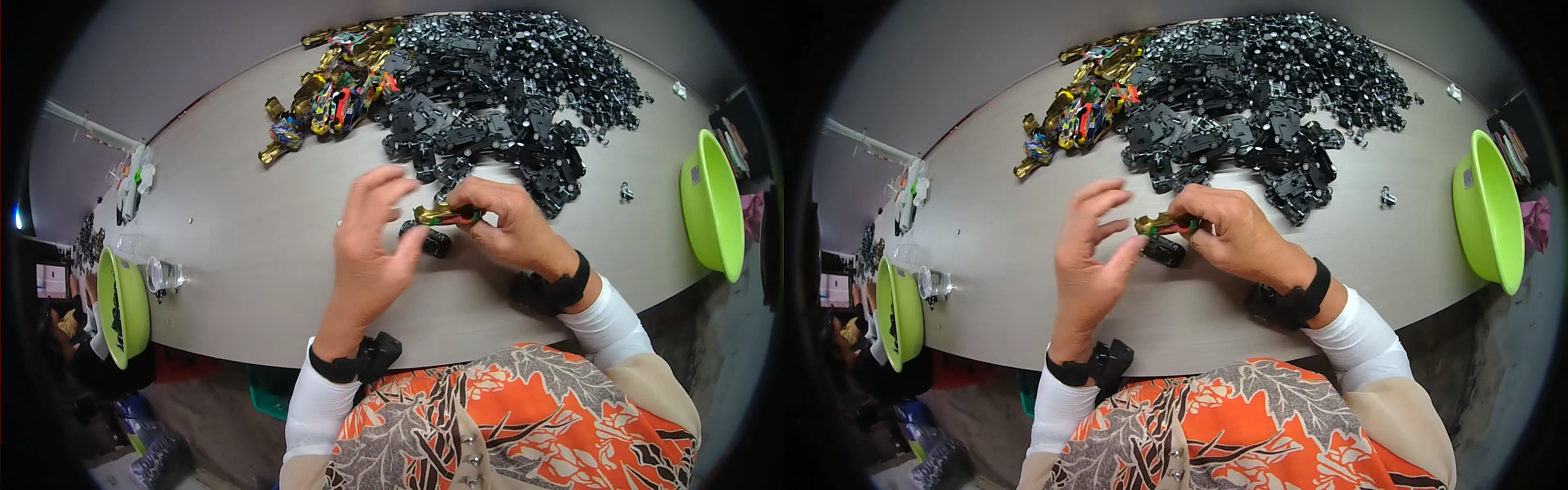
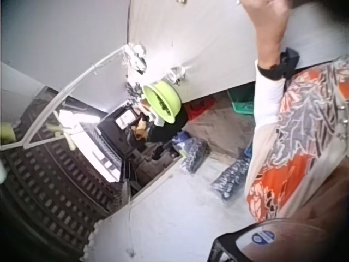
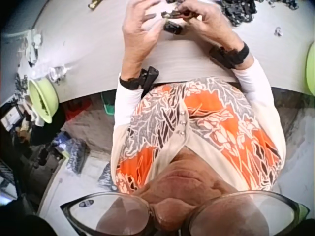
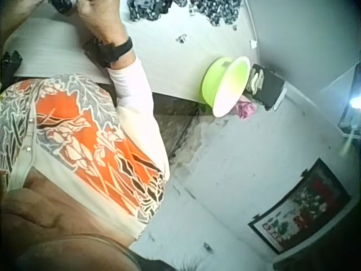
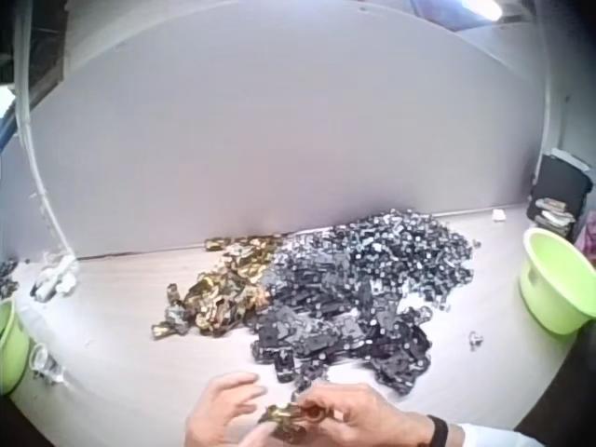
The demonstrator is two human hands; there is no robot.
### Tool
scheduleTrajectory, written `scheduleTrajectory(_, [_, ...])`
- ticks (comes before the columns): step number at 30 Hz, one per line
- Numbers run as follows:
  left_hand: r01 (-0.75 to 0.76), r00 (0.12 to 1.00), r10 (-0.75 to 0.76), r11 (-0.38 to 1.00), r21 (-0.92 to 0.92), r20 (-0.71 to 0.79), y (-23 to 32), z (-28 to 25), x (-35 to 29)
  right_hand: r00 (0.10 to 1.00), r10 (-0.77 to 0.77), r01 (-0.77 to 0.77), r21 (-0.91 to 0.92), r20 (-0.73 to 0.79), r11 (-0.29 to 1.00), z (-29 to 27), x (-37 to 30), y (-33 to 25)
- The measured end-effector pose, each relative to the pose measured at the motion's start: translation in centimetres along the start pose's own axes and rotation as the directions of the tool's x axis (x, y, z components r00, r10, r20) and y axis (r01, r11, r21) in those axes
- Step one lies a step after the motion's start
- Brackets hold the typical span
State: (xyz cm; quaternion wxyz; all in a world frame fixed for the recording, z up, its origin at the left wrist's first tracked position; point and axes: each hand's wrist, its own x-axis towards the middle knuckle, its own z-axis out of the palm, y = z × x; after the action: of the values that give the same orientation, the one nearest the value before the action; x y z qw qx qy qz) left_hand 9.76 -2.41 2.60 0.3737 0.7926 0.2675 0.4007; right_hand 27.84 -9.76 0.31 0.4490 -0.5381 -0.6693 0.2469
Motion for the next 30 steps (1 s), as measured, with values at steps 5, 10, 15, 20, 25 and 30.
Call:
scheduleTrajectory(5, [-0.063, 0.969, -0.013, 0.954, 0.293, 0.249, -1.8, -1.1, -0.9, 0.990, 0.050, -0.031, -0.139, 0.131, 0.990, -1.4, -0.6, 0.5])
scheduleTrajectory(10, [-0.154, 0.877, -0.045, 0.917, 0.369, 0.478, -2.2, 0.2, -1.0, 0.977, 0.046, -0.051, 0.016, 0.208, 0.999, -2.4, -0.3, 0.8])
scheduleTrajectory(15, [0.194, 0.895, -0.244, 0.967, 0.165, 0.373, -2.0, -0.2, -0.5, 0.882, 0.336, -0.463, 0.476, 0.330, 0.748, -2.9, -0.2, 1.0])
scheduleTrajectory(20, [0.443, 0.872, -0.290, 0.810, -0.384, 0.394, -2.6, 0.2, -0.2, 0.826, 0.417, -0.546, 0.726, 0.380, 0.419, -1.1, -0.4, 0.1])
scheduleTrajectory(25, [0.587, 0.809, -0.330, 0.510, -0.629, 0.487, -3.4, 0.7, -0.7, 0.813, 0.499, -0.581, 0.481, 0.300, 0.657, -0.7, -0.4, 0.6])
scheduleTrajectory(30, [0.648, 0.760, -0.422, 0.438, -0.623, 0.494, -3.7, 0.7, -0.8, 0.937, 0.349, -0.349, 0.138, 0.023, 0.927, 0.2, -0.4, 0.2])
